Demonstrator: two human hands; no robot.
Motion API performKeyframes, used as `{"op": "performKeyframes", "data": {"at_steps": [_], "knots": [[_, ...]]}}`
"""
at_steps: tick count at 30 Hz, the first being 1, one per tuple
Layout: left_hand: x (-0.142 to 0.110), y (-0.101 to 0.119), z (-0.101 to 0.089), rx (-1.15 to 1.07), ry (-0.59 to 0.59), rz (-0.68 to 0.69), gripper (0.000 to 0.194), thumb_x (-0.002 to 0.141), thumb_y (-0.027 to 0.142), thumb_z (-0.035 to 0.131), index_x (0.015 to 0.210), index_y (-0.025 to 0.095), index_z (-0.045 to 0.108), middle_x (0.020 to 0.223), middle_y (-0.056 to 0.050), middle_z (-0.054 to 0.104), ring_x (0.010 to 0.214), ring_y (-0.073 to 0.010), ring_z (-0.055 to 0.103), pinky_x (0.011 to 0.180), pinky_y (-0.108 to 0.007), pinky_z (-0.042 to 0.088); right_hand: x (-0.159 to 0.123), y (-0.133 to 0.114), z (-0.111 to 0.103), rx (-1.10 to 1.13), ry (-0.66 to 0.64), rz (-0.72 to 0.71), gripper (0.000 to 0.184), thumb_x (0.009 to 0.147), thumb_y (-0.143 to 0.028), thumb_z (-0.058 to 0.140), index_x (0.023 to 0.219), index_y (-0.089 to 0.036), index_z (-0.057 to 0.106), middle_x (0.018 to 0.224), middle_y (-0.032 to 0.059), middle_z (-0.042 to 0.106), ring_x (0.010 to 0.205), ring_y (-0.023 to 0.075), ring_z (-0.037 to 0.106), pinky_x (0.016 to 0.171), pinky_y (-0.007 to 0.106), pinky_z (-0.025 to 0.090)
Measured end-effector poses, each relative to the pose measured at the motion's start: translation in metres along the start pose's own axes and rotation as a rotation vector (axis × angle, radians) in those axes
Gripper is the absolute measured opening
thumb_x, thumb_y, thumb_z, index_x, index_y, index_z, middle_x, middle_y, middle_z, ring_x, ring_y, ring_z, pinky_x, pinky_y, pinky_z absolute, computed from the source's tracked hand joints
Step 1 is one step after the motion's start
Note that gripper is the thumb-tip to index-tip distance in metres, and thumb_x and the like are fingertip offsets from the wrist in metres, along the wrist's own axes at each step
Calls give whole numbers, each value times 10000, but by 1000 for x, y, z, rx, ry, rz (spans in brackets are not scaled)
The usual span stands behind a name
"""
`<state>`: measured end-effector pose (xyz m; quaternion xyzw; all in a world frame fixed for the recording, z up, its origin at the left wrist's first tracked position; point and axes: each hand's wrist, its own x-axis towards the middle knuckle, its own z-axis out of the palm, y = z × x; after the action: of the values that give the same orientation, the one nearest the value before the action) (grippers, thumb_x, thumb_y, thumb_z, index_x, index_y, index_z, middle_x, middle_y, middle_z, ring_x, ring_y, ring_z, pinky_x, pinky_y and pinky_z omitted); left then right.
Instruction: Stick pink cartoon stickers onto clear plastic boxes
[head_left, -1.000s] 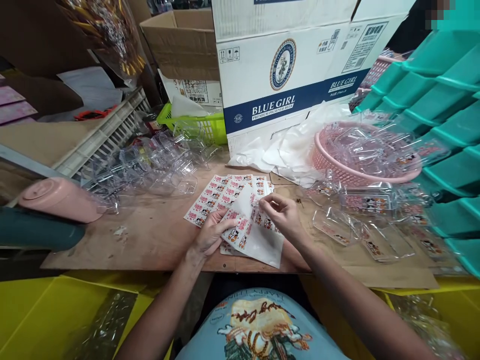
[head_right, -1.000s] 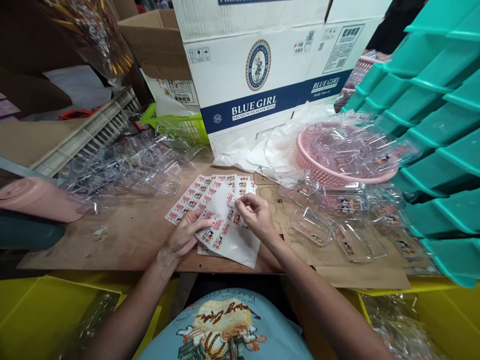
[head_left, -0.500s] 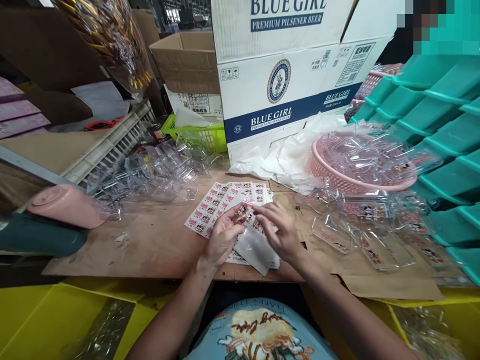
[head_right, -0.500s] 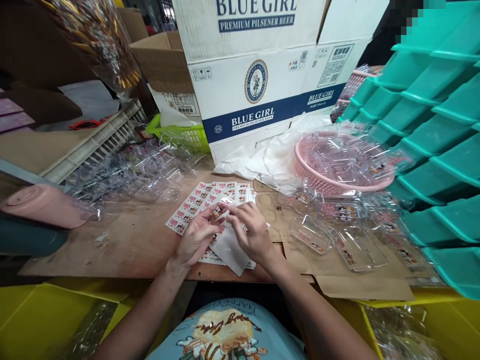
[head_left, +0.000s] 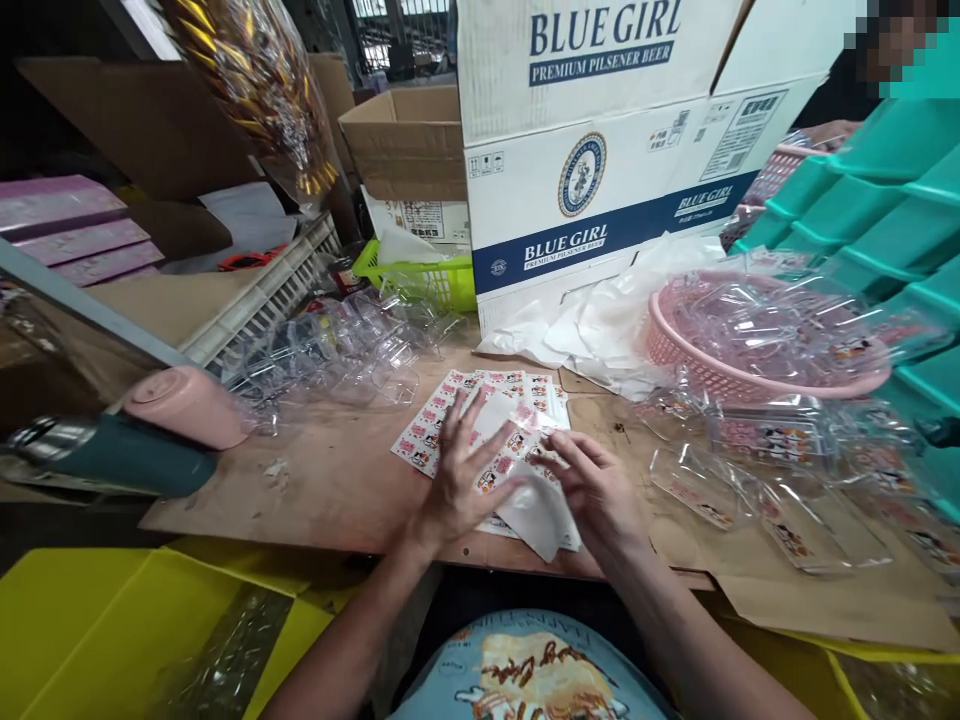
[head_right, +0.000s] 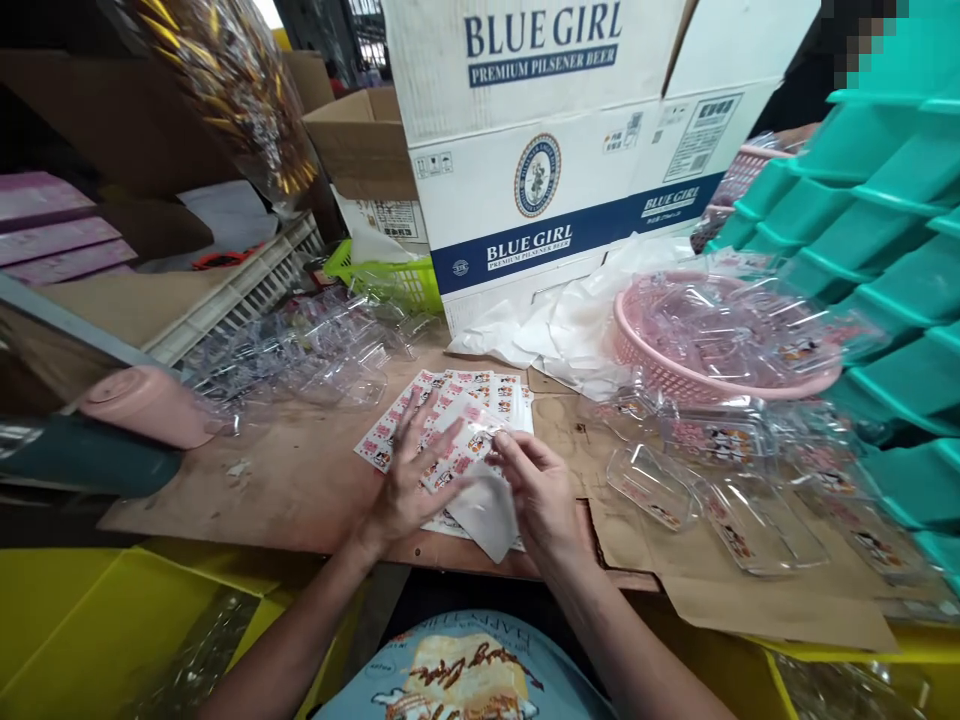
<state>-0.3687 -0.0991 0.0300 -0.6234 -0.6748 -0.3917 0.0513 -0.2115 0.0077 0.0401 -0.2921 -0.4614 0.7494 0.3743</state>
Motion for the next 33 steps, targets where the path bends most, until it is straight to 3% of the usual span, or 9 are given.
{"op": "performKeyframes", "data": {"at_steps": [4, 9, 11, 15, 18, 21, 25, 29, 33], "knots": [[11, -53, -43, 341, 243, -79, 436, 897, 208, 607, 1332, 239, 590, 1305, -142, 577, 1327, -321, 454, 1094, -514, 398, 4, -19, -15, -691, -43, -571, 98, 913, -268, 659, 854, -226, 726, 862, 55, 660, 881, 220, 569, 824, 402, 448], [30, -104, -71, 599, -178, -93, 321, 869, 50, 485, 1070, 148, 715, 1089, -170, 686, 1183, -334, 554, 1144, -591, 263, 0, -23, -6, -1081, -246, -942, 169, 904, -123, 632, 1019, -218, 710, 895, 73, 688, 925, 248, 567, 875, 461, 445], [34, -107, -75, 532, -200, -115, 285, 881, 63, 478, 923, 184, 732, 947, -120, 720, 1090, -304, 602, 1153, -604, 218, -1, -21, -4, -1104, -261, -968, 251, 899, -112, 632, 1112, -233, 684, 933, 75, 687, 959, 258, 577, 901, 479, 457], [37, -74, -78, -59, -106, -394, 108, 852, 307, 668, 826, 206, 693, 898, -63, 737, 959, -267, 649, 1050, -543, 375, 5, -17, -4, -1011, -298, -898, 707, 877, -229, 703, 1502, -231, 372, 1338, 164, 583, 1250, 318, 530, 1024, 517, 459], [38, -36, -71, -772, -353, -592, 304, 823, 470, 707, 817, 168, 668, 823, -69, 733, 790, -210, 674, 830, -374, 508, 14, -17, 1, -1009, -538, -881, 1042, 845, -309, 747, 1602, -240, 34, 1591, 206, 305, 1468, 362, 305, 1149, 588, 335], [35, -11, -59, -1159, -540, -699, 442, 852, 568, 646, 823, 129, 684, 778, -95, 731, 610, -145, 635, 636, -268, 482, 21, -18, 9, -934, -690, -840, 1085, 822, -301, 774, 1603, -296, 21, 1534, 177, 408, 1417, 346, 399, 1146, 560, 356], [19, -4, -41, -1522, -476, -734, 642, 713, 629, 756, 1118, 134, 703, 1010, -160, 746, 771, -186, 688, 622, -239, 458, 21, -18, 19, -435, -340, -450, 1176, 756, -326, 830, 1597, -319, 8, 1086, 72, 648, 914, 215, 661, 849, 384, 580], [-4, 8, -14, -1697, -328, -675, 614, 590, 417, 916, 1131, 204, 719, 1193, -142, 712, 1025, -230, 672, 673, -211, 461, 21, -13, 23, 64, -100, -2, 1075, 765, -323, 817, 1577, -315, 112, 731, -63, 578, 580, 106, 554, 520, 208, 513], [-18, 28, 13, -1543, -137, -626, 398, 656, 256, 890, 1031, 236, 758, 1168, -91, 732, 1091, -251, 665, 835, -284, 510, 22, -9, 24, 234, 1, 137, 1095, 691, -305, 867, 1544, -282, 181, 732, -55, 631, 563, 100, 567, 467, 176, 492]]}}
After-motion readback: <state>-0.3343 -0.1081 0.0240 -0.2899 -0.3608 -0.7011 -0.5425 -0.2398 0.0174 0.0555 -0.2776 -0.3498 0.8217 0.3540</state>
